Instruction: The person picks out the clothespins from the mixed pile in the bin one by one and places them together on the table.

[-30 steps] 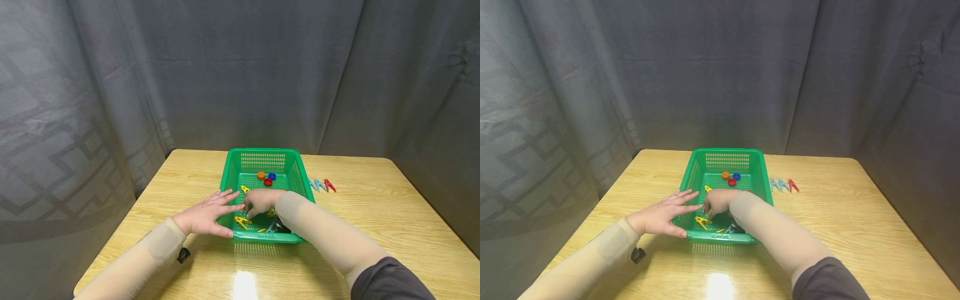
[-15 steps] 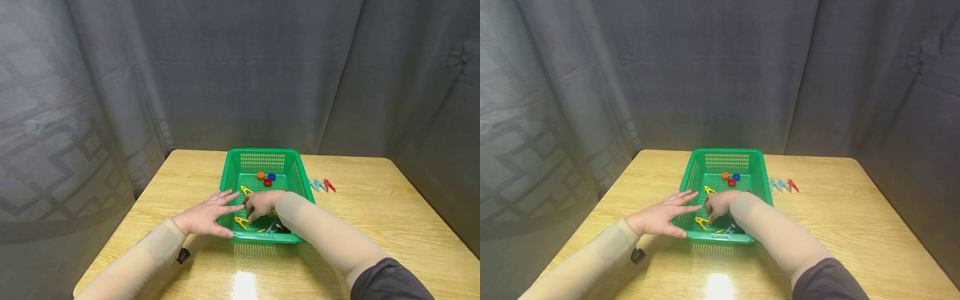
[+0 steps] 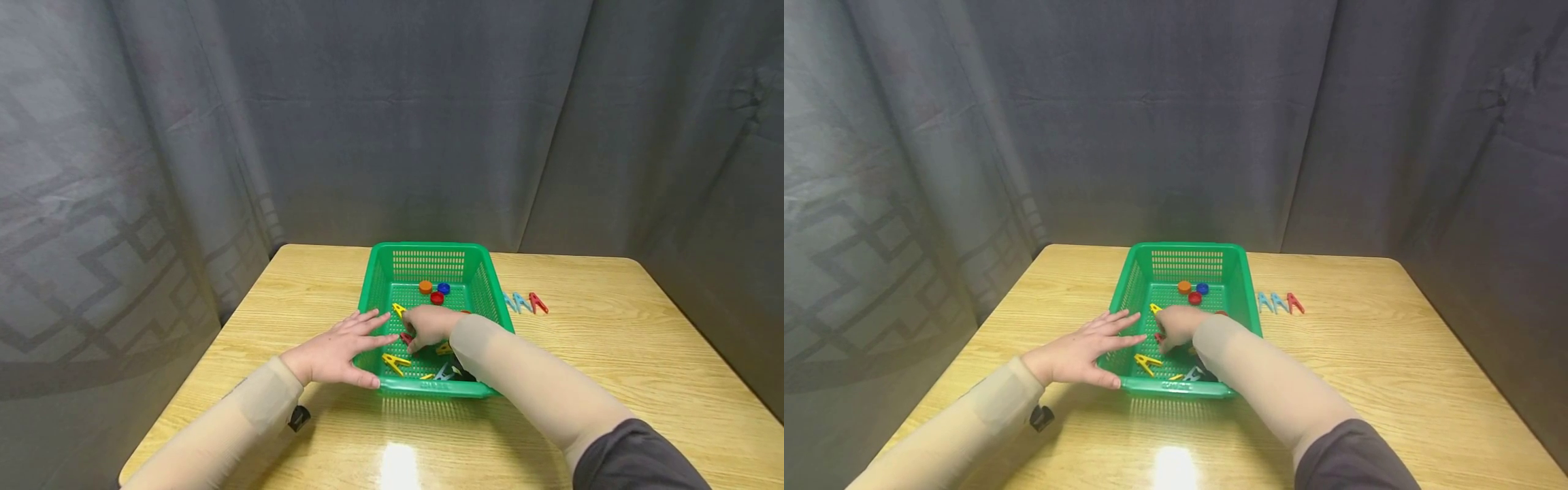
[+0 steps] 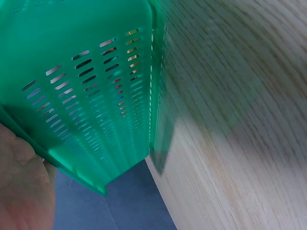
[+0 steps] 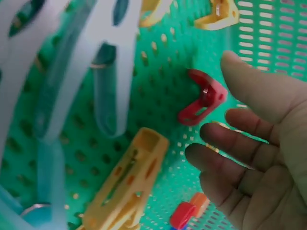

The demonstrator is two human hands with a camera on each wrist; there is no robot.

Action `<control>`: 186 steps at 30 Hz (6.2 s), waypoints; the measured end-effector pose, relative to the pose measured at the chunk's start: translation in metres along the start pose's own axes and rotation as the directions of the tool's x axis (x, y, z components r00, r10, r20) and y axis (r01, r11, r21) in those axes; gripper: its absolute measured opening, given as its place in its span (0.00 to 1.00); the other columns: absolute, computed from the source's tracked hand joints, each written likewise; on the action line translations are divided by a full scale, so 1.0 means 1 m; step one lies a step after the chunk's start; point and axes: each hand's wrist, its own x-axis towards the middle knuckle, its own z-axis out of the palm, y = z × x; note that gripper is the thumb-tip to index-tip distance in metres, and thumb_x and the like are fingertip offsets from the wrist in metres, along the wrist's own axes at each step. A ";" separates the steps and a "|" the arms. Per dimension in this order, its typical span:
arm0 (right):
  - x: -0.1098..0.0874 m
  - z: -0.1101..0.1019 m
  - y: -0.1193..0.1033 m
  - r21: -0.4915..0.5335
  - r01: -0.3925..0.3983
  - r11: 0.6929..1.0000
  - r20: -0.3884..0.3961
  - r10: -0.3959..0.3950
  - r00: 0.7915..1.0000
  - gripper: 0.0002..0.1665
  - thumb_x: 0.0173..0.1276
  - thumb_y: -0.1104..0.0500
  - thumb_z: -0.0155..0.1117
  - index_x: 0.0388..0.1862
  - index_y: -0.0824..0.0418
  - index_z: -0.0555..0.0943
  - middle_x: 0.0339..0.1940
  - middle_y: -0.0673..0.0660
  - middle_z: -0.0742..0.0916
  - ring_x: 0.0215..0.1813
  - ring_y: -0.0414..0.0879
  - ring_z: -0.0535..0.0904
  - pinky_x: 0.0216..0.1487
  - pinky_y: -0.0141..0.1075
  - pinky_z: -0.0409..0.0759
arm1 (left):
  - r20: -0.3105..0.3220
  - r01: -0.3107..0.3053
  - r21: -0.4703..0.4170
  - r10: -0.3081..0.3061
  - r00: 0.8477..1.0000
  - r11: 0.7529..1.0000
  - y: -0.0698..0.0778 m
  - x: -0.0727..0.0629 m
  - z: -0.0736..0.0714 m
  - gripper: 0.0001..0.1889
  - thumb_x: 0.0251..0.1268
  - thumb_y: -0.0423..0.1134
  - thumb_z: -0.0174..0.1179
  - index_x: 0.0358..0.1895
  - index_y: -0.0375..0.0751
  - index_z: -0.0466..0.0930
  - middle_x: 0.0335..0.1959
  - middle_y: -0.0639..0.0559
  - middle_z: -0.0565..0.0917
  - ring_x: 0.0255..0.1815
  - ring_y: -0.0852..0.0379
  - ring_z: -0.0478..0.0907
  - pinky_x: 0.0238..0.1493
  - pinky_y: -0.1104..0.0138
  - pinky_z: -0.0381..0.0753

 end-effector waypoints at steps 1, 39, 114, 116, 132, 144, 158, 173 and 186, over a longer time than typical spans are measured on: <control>0.001 0.001 0.001 -0.009 -0.005 1.000 0.006 0.005 1.000 0.19 0.56 0.49 0.75 0.39 0.56 0.77 0.36 0.50 0.82 0.37 0.43 0.77 0.41 0.39 0.77 | 0.000 0.000 0.003 0.000 1.000 1.000 0.000 0.000 0.000 0.41 0.58 0.70 0.54 0.74 0.59 0.59 0.79 0.58 0.43 0.78 0.53 0.35 0.74 0.51 0.38; -0.013 -0.028 0.000 -0.060 0.034 0.998 -0.059 -0.037 0.998 0.09 0.60 0.59 0.68 0.41 0.58 0.87 0.38 0.50 0.87 0.38 0.43 0.81 0.43 0.38 0.81 | -0.012 -0.021 0.011 0.021 1.000 1.000 0.000 0.000 0.000 0.42 0.59 0.68 0.55 0.74 0.56 0.59 0.79 0.56 0.45 0.78 0.51 0.37 0.74 0.50 0.39; -0.142 -0.027 0.219 0.362 -0.441 0.822 -0.322 0.554 0.768 0.31 0.68 0.51 0.57 0.53 0.80 0.75 0.53 0.78 0.78 0.52 0.72 0.74 0.47 0.59 0.76 | -0.003 -0.004 0.000 0.004 1.000 1.000 0.000 -0.001 -0.001 0.41 0.58 0.67 0.56 0.74 0.57 0.60 0.79 0.52 0.46 0.78 0.50 0.36 0.74 0.48 0.39; -0.140 -0.022 0.224 0.352 -0.459 0.816 -0.312 0.564 0.764 0.30 0.67 0.51 0.58 0.52 0.80 0.76 0.52 0.77 0.79 0.50 0.70 0.75 0.47 0.58 0.76 | -0.002 -0.004 0.004 0.004 1.000 1.000 -0.001 -0.001 0.000 0.41 0.58 0.67 0.56 0.74 0.57 0.60 0.79 0.53 0.46 0.78 0.50 0.36 0.74 0.48 0.39; -0.131 -0.001 0.230 0.317 -0.536 0.782 -0.245 0.614 0.751 0.19 0.66 0.57 0.57 0.38 0.76 0.80 0.35 0.67 0.83 0.31 0.53 0.73 0.33 0.45 0.74 | -0.010 -0.016 0.015 0.016 1.000 1.000 -0.001 0.000 0.001 0.41 0.58 0.67 0.56 0.74 0.56 0.60 0.78 0.54 0.46 0.78 0.50 0.37 0.74 0.49 0.40; -0.126 0.003 0.233 0.278 -0.586 0.761 -0.208 0.643 0.737 0.20 0.67 0.55 0.56 0.31 0.74 0.80 0.31 0.67 0.82 0.35 0.58 0.78 0.41 0.51 0.78 | -0.015 -0.020 0.012 0.020 1.000 1.000 -0.001 0.000 0.002 0.41 0.59 0.67 0.56 0.74 0.56 0.61 0.78 0.51 0.47 0.78 0.50 0.37 0.74 0.49 0.40; -0.126 0.005 0.234 0.274 -0.605 0.747 -0.192 0.659 0.727 0.19 0.66 0.54 0.60 0.31 0.72 0.80 0.32 0.66 0.82 0.37 0.59 0.77 0.42 0.52 0.77 | -0.020 -0.033 0.020 0.034 0.999 0.999 -0.001 0.000 0.001 0.41 0.59 0.66 0.57 0.74 0.55 0.60 0.78 0.49 0.48 0.78 0.49 0.38 0.74 0.49 0.40; -0.135 -0.007 0.212 0.376 -0.577 0.725 -0.222 0.675 0.703 0.20 0.67 0.56 0.52 0.40 0.74 0.80 0.36 0.69 0.81 0.37 0.59 0.74 0.39 0.51 0.76 | -0.034 -0.039 0.023 0.040 0.999 0.999 -0.001 -0.001 0.002 0.41 0.58 0.68 0.56 0.74 0.55 0.60 0.78 0.50 0.48 0.78 0.48 0.39 0.74 0.49 0.42; -0.135 -0.025 0.204 0.355 -0.511 0.783 -0.333 0.617 0.713 0.27 0.69 0.57 0.46 0.56 0.80 0.72 0.55 0.79 0.75 0.54 0.74 0.72 0.52 0.64 0.72 | -0.017 -0.022 0.027 0.022 1.000 0.999 0.000 -0.001 0.002 0.41 0.59 0.67 0.56 0.74 0.56 0.60 0.79 0.54 0.46 0.78 0.50 0.38 0.74 0.51 0.40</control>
